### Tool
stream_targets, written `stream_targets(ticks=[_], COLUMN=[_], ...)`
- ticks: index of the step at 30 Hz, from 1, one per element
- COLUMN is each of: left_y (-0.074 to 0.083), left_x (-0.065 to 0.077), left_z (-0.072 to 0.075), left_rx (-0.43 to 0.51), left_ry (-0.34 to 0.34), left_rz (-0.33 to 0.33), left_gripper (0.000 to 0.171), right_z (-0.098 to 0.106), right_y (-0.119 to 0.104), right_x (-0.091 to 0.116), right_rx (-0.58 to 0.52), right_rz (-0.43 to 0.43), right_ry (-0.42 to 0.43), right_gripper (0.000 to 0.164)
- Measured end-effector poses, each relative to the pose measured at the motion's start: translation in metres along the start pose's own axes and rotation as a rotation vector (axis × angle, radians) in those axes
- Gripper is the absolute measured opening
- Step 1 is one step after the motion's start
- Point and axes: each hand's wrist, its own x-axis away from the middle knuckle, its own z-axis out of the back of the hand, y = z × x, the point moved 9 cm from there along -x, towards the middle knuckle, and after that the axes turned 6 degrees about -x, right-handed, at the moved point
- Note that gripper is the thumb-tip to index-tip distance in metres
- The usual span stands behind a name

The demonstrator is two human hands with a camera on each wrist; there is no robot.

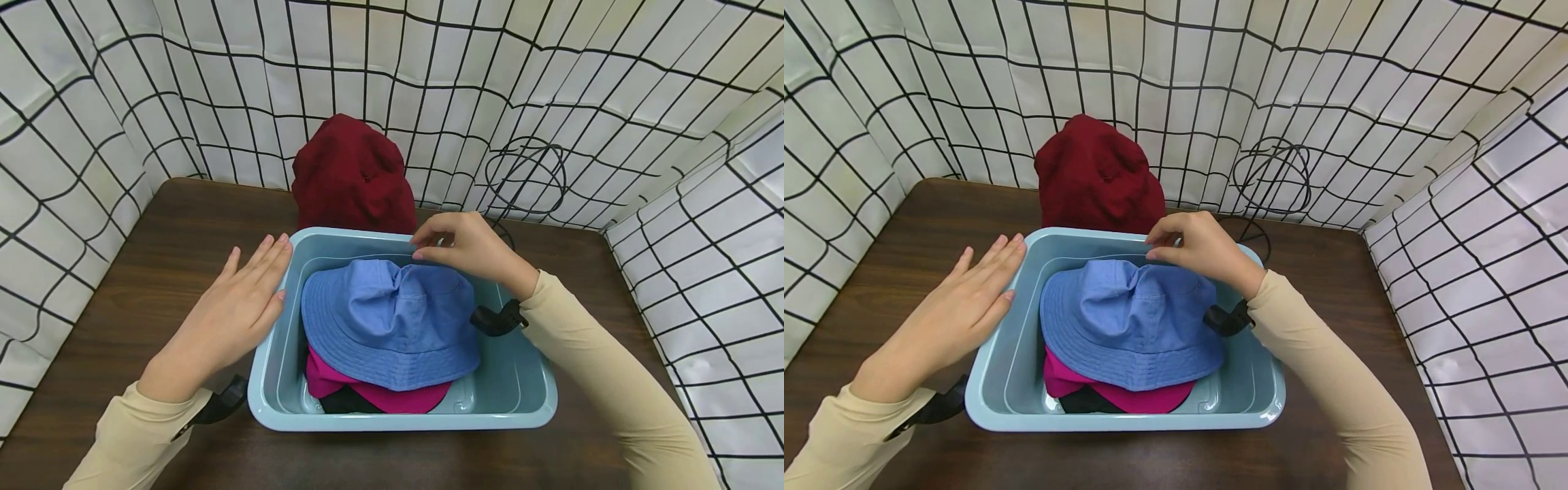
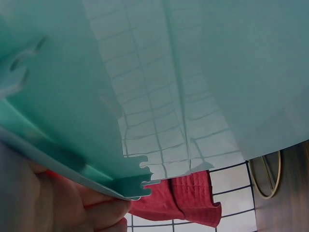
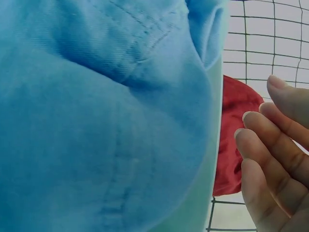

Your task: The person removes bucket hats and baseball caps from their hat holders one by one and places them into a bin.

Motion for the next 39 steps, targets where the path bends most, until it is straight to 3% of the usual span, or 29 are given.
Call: stream_targets(ticks=[6, 19, 25, 30, 39], left_y=[0.0, 0.0, 0.0, -0.001, -0.001], left_x=[0.0, 0.0, 0.001, 0.001, 0.001], left_z=[0.0, 0.0, 0.0, 0.0, -0.001], left_rx=[0.002, 0.003, 0.0, -0.002, -0.002], left_ry=[-0.002, -0.004, -0.006, -0.008, -0.013], left_rz=[-0.002, 0.005, 0.003, 0.005, 0.008], left_gripper=[0.061, 0.061, 0.062, 0.062, 0.062], right_z=[0.005, 0.016, 0.022, 0.024, 0.024], right_y=[-0.003, 0.001, -0.001, -0.003, -0.001], right_x=[-0.003, -0.013, -0.02, -0.028, -0.038], right_rx=[-0.042, -0.095, -0.141, -0.112, -0.089], right_rz=[0.01, -0.069, -0.043, -0.015, -0.046], right_ry=[0.023, 0.06, 0.096, 0.112, 0.12], right_gripper=[0.014, 0.016, 0.017, 0.015, 0.019])
